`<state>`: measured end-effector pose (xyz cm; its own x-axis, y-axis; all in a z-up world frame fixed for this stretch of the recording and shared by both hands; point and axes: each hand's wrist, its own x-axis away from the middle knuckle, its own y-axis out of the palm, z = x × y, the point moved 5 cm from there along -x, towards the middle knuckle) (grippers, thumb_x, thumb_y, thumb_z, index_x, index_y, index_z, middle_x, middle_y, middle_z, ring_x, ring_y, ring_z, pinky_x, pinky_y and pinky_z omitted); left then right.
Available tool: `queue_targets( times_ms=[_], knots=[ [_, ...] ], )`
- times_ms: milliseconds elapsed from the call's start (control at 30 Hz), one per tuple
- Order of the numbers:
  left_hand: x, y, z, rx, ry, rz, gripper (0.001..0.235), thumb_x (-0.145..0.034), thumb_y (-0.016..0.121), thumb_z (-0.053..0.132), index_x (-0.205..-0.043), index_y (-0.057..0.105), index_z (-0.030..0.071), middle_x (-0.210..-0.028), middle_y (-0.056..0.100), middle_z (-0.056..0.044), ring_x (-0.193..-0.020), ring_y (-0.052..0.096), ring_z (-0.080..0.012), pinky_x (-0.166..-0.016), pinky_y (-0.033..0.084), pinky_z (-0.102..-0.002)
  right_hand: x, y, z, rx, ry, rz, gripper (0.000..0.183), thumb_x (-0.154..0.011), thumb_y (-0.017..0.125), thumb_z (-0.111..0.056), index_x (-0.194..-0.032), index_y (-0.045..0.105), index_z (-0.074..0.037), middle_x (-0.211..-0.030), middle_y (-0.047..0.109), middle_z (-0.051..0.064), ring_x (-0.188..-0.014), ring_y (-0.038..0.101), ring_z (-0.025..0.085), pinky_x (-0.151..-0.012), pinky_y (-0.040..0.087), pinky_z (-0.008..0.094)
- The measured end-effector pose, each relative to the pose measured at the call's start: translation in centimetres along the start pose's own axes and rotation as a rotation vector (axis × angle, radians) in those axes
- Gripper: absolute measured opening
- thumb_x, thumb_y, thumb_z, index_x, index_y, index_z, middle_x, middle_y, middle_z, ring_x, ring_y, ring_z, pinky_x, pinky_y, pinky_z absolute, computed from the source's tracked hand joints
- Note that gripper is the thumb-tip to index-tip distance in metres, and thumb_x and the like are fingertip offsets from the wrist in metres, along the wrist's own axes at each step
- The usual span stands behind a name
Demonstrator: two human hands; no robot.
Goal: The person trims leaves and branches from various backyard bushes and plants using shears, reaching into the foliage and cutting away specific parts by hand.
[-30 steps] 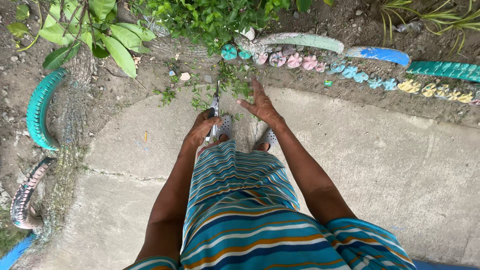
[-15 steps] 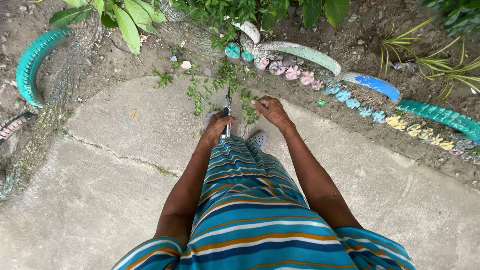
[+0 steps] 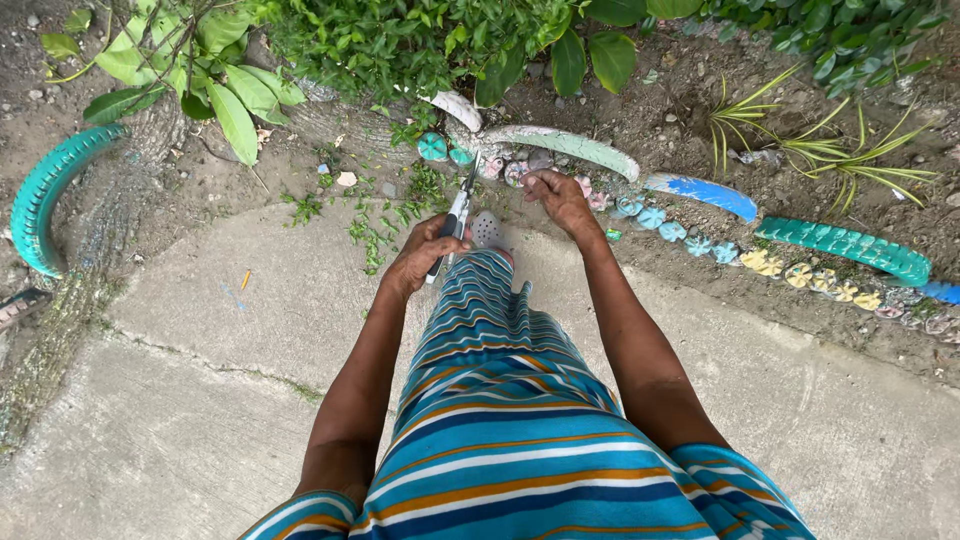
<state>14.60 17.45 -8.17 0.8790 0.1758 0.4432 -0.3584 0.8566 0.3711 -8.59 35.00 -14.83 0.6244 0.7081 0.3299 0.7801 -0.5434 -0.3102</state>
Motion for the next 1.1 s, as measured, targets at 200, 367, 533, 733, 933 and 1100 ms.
queue_targets(
  times_ms=[200,367,533,733,933,1100],
  knots=[
    [-7.1,2.4,4.1,-0.112,-0.009,-0.046,0.06,-0.074,0.07,0.014,-0.131,0.061,0.0,-0.108,0.069,-0.009,-0.093,0.068,-0.0178,-0.09,0.058,-0.034,-3.9,-5.8,-2.9,-0.139,0.126,0.149,0.032,-0.104,0.058,-0.03,-0.131,0.065,-0.013,-0.117,0.07,0.013,-0.096,0.072,0.017,-0.082,0.061,0.031],
    [-13.1,3.7,6.7,-0.065,-0.035,-0.114,0.059,-0.076,0.071,0.023,-0.129,0.059,0.0,-0.115,0.071,-0.011,-0.1,0.069,-0.019,-0.094,0.057,-0.033,-10.4,-11.3,-8.0,-0.313,-0.059,0.34,0.066,-0.099,0.074,-0.024,-0.155,0.04,-0.016,-0.15,0.048,0.025,-0.117,0.068,0.029,-0.094,0.064,0.039],
    [-19.5,6.3,9.8,-0.048,-0.02,-0.169,0.06,-0.075,0.074,0.023,-0.126,0.063,-0.005,-0.115,0.072,-0.012,-0.101,0.066,-0.0212,-0.089,0.053,-0.035,-19.2,-14.6,-11.5,-0.269,-0.249,0.351,0.104,-0.081,0.092,-0.012,-0.158,0.023,-0.022,-0.159,0.029,0.018,-0.128,0.053,0.03,-0.096,0.06,0.041],
    [-24.3,7.9,11.3,0.208,-0.09,-0.177,0.055,-0.081,0.068,0.02,-0.132,0.061,-0.001,-0.114,0.073,-0.012,-0.102,0.072,-0.0235,-0.09,0.059,-0.04,-25.8,-16.8,-11.9,-0.387,-0.357,0.168,0.061,-0.084,0.083,0.003,-0.139,0.06,-0.013,-0.143,0.058,0.007,-0.127,0.061,0.02,-0.104,0.058,0.035],
    [-27.5,8.7,11.1,0.337,-0.083,-0.15,0.05,-0.083,0.067,0.017,-0.128,0.06,-0.004,-0.114,0.074,-0.014,-0.101,0.074,-0.0247,-0.087,0.062,-0.041,-25.1,-18.0,-12.2,-0.206,-0.315,0.259,0.03,-0.086,0.063,0.019,-0.101,0.068,-0.008,-0.107,0.073,0.002,-0.095,0.066,0.013,-0.082,0.063,0.03],
    [-29.6,9.5,10.8,0.348,-0.187,-0.119,0.042,-0.087,0.071,0.021,-0.122,0.068,-0.002,-0.105,0.074,-0.011,-0.093,0.073,-0.0203,-0.081,0.061,-0.036,-23.0,-17.5,-14.2,0.012,-0.389,0.374,0.029,-0.085,0.066,0.017,-0.097,0.069,-0.01,-0.1,0.074,0.001,-0.095,0.072,0.012,-0.085,0.061,0.029]
  ],
)
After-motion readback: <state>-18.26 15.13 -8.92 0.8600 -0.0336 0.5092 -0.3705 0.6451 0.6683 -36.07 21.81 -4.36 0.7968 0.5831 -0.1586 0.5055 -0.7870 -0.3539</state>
